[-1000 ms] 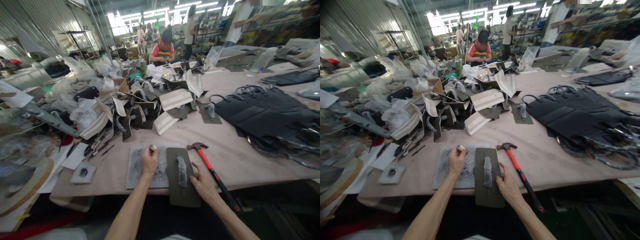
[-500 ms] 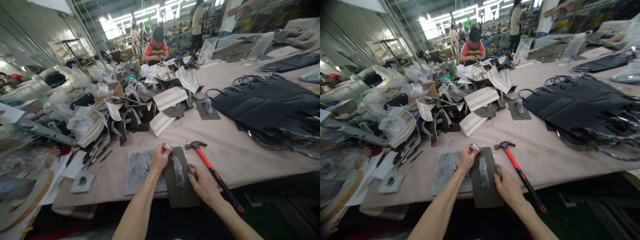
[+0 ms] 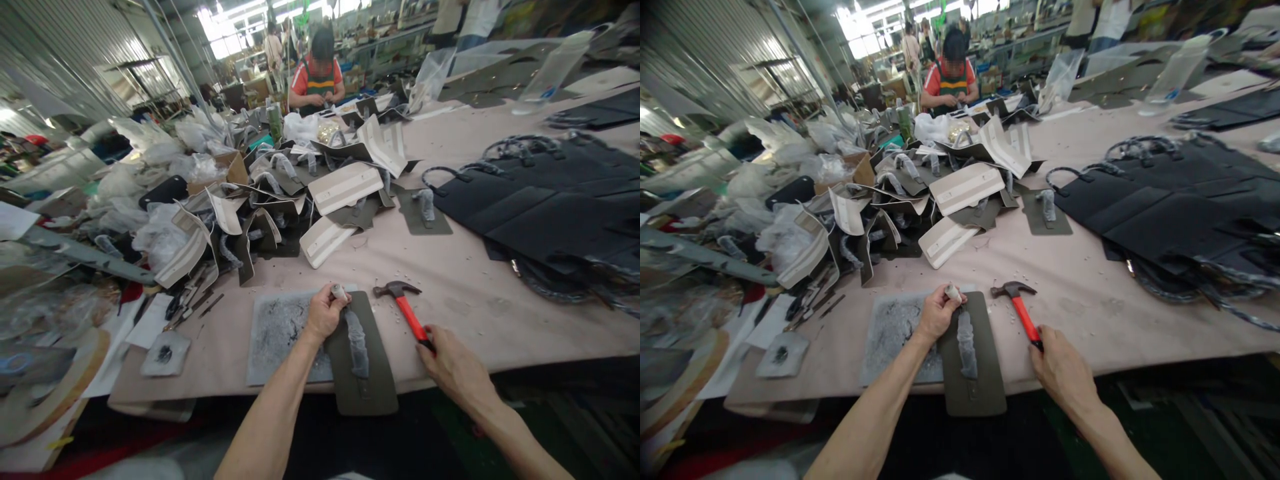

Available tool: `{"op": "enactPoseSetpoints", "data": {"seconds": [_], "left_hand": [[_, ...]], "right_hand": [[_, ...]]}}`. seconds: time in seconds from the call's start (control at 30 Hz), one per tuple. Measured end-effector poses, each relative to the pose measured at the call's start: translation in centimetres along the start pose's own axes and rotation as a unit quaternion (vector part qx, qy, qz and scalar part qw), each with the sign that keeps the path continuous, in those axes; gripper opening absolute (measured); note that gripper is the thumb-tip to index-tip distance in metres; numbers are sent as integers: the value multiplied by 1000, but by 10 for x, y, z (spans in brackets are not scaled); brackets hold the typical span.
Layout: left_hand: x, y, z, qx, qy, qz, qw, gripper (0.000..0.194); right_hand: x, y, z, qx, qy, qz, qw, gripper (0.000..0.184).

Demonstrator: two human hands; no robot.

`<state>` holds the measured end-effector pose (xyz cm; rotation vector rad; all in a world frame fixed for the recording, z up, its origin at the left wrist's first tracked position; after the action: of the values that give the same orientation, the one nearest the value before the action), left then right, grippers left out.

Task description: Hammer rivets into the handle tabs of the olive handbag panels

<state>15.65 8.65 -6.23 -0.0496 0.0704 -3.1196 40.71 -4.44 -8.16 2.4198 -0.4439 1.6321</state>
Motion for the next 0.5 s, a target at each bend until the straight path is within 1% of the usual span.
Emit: {"op": "enactPoseSetpoints", "data": {"seconds": [0.03, 0.07, 0.1, 0.13, 0.17, 0.2, 0.23, 0.27, 0.3, 0.33, 0.4, 0.43, 0.47, 0.5], "left_hand": [[0, 1, 2, -7, -10, -4, 1000, 13], [0, 2, 5, -17, -22, -6, 1000, 11], [0, 3, 7, -30, -36, -6, 999, 9], [-1, 5, 10, -47, -52, -5, 998, 7], [-1, 6, 13, -65, -68, -4, 996, 7], [-1, 8, 16, -82, -81, -3, 993, 9], [-2, 10, 18, -97, -91, -3, 991, 10], [-2, 12, 19, -107, -99, -4, 989, 12], [-3, 13, 19, -113, -104, -4, 988, 14], [-4, 13, 18, -116, -108, -4, 987, 15], [-4, 14, 16, -118, -113, -4, 987, 17], [-4, 13, 14, -120, -116, -4, 986, 17], [-4, 13, 13, -122, -118, -3, 986, 16], [-4, 13, 12, -122, -121, -3, 985, 16]], "right_hand": [[-2, -1, -3, -32, -52, -29, 998, 22], [-4, -2, -6, -78, -129, -69, 986, 17], [-7, -2, -12, -135, -223, -119, 958, 14], [-10, 0, -20, -195, -318, -168, 913, 13], [-10, 3, -30, -250, -400, -206, 858, 14], [-6, 5, -41, -292, -460, -225, 808, 16], [0, 5, -51, -316, -495, -223, 778, 18], [10, 5, -59, -318, -509, -205, 773, 21], [22, 2, -67, -296, -508, -168, 792, 25], [37, -1, -74, -249, -492, -118, 826, 31], [70, -8, -87, -104, -412, 5, 905, 37], [83, -10, -94, -25, -351, 60, 934, 37], [92, -11, -100, 46, -285, 94, 953, 36], [97, -12, -106, 102, -218, 104, 965, 34]]}}
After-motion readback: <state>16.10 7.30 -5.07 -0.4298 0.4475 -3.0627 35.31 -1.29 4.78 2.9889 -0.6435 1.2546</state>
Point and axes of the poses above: each hand's wrist, its own y-axis away from the middle knuckle, its own x-axis out of the back of the hand, z = x × y, the point moved 6 cm from there along -y, towards the middle knuckle, and after that the axes turned 15 degrees about z, right-handed, at the moved point
